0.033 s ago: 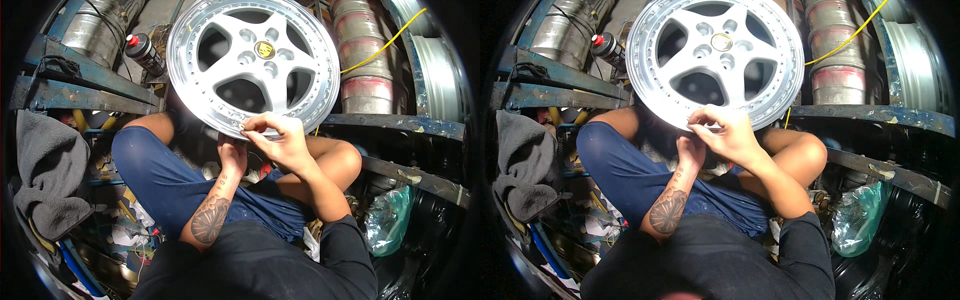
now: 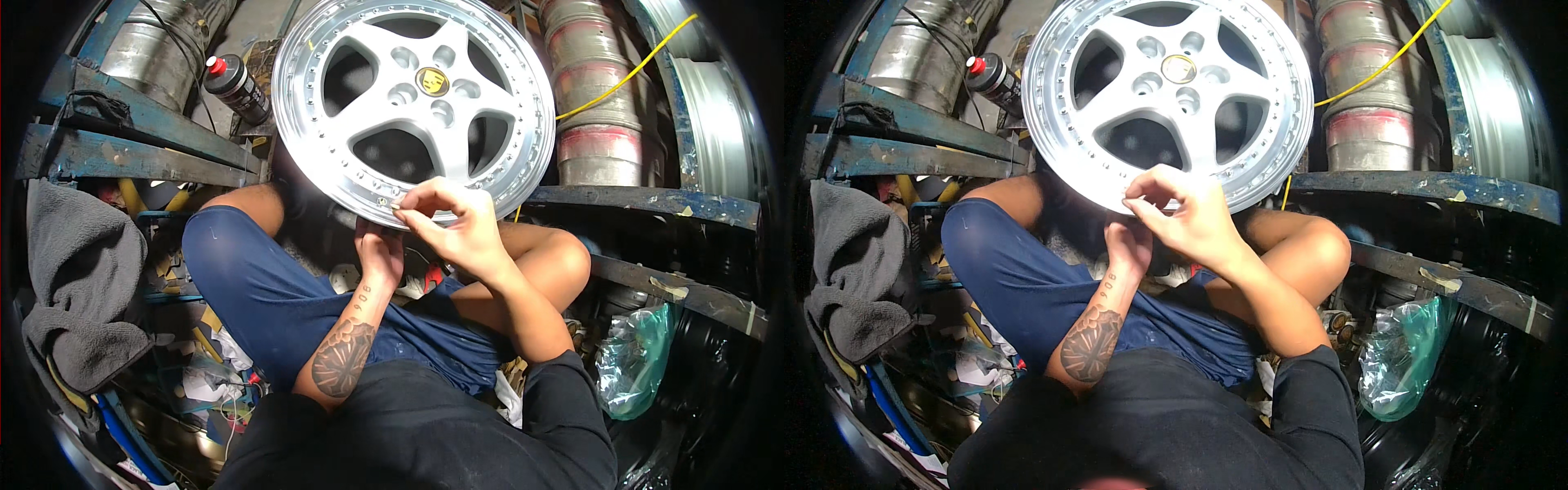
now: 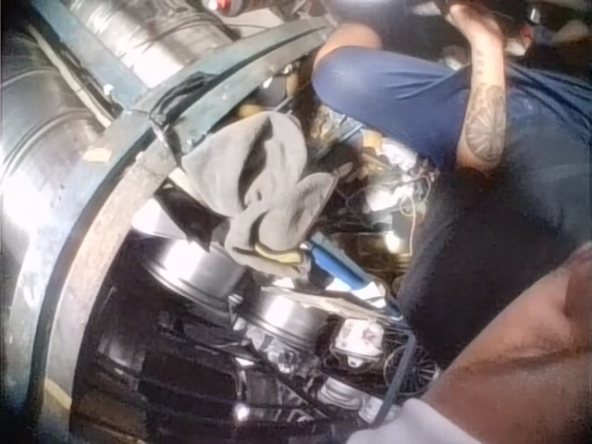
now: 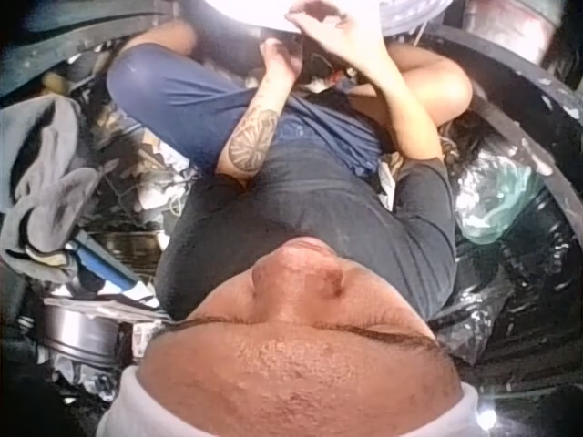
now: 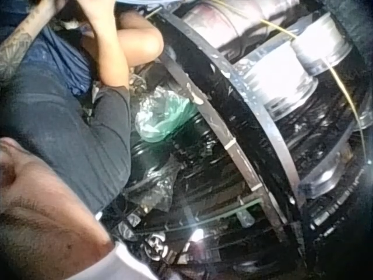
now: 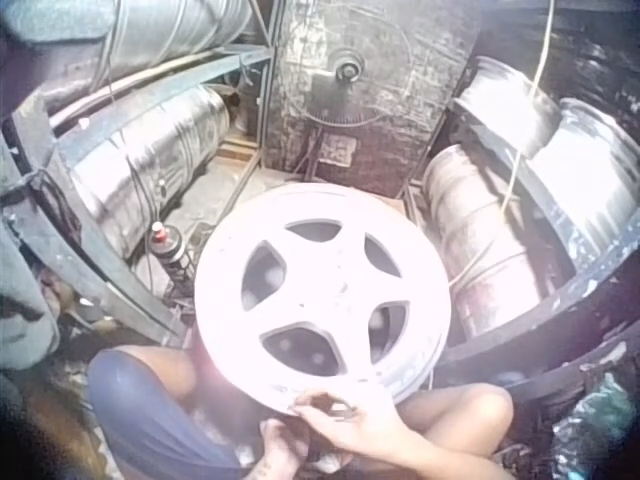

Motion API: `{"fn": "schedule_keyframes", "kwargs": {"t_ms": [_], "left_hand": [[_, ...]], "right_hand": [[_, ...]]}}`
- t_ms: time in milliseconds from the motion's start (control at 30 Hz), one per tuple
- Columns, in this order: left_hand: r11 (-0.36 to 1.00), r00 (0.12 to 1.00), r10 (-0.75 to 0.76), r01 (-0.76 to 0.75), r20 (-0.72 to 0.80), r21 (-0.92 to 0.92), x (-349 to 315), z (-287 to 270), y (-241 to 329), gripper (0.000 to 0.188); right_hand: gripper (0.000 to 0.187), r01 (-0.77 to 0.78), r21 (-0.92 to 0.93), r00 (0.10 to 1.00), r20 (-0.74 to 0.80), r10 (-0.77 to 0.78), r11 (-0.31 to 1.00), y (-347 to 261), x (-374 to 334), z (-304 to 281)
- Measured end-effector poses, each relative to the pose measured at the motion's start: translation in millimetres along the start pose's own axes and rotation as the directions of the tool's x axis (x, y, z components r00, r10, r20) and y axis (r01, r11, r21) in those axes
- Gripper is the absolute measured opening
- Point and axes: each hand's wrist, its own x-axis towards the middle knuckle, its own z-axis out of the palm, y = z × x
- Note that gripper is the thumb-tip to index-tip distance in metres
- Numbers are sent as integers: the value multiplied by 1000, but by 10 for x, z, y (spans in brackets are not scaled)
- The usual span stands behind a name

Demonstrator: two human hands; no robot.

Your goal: Assembling a multi-piece car wheel rim by inserting bolts and fitting components.

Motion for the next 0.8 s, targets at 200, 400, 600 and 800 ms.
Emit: {"fn": "schedule_keyframes", "kwargs": {"t_ms": [200, 400, 600, 800], "left_hand": [[999, 999, 5, -3, 47, -53, 29, -37, -2, 31], [998, 995, 48, -43, 92, -50, 36, -58, 14, 28], [998, 999, 38, -36, 36, -55, -21, 50, 30, 29], [998, 1000, -8, 10, 30, -68, -6, -29, 40, 32]], "right_hand": [[29, -276, 502, 960, 100, 262, 820, 21, 69, -4], [29, -414, 609, 908, 220, 357, 677, -41, 91, -26], [27, -482, 594, 873, 266, 408, 644, -61, 116, -70], [19, -215, 68, 976, 43, 212, 974, 204, 225, 15]]}}
